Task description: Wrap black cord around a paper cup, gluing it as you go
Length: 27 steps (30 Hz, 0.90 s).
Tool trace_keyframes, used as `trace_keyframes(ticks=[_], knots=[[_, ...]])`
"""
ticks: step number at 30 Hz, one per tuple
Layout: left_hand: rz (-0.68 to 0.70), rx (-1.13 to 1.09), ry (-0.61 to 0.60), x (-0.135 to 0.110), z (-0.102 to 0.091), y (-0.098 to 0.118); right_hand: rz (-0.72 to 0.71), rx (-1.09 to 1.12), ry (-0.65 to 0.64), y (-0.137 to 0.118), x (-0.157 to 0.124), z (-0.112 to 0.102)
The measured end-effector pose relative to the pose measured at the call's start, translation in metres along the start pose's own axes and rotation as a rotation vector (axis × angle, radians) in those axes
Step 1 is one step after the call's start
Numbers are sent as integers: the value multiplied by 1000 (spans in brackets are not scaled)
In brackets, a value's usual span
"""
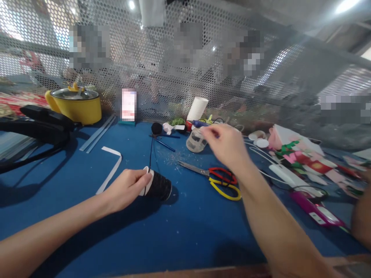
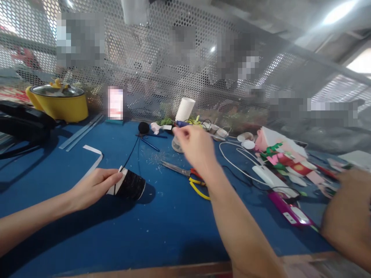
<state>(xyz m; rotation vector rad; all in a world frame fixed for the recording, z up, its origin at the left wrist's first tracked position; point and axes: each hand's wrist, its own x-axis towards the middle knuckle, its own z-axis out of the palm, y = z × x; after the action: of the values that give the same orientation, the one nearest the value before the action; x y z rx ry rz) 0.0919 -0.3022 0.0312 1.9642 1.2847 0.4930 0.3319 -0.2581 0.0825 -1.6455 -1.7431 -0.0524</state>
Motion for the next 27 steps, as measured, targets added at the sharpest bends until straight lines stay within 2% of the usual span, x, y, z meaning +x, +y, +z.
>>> trace_keyframes(ticks=[1,2,4,5,6,8,10,14,17,20,23,27], knots=[[19,5,-3,0,1,0,-58,93,-138,-13,-11,7],[41,11,-2,-1,1,0,-88,206,-328,-24,-21,15],[92,38,0,-1,2,0,-94,412,-693,-43,-37,36],[119,58,2,-2,3,0,-70,511,-836,-50,-42,47],[147,78,2,-2,3,-1,-25,612,-910,-54,-46,57],[193,104,-7,-2,4,-1,77,782,-896,-58,-50,73],[195,107,-15,-1,3,-2,170,904,-803,-58,-52,82],[68,2,-46,4,2,-5,256,1035,-651,-50,-52,84],[-19,-142,-93,7,1,-8,235,1045,-537,-45,-49,80],[-46,-230,-114,9,1,-11,224,1048,-474,-42,-47,75],[-45,-256,-112,10,2,-12,186,1013,-419,-42,-45,72],[-56,-237,-130,10,3,-11,52,929,-369,-45,-44,69]])
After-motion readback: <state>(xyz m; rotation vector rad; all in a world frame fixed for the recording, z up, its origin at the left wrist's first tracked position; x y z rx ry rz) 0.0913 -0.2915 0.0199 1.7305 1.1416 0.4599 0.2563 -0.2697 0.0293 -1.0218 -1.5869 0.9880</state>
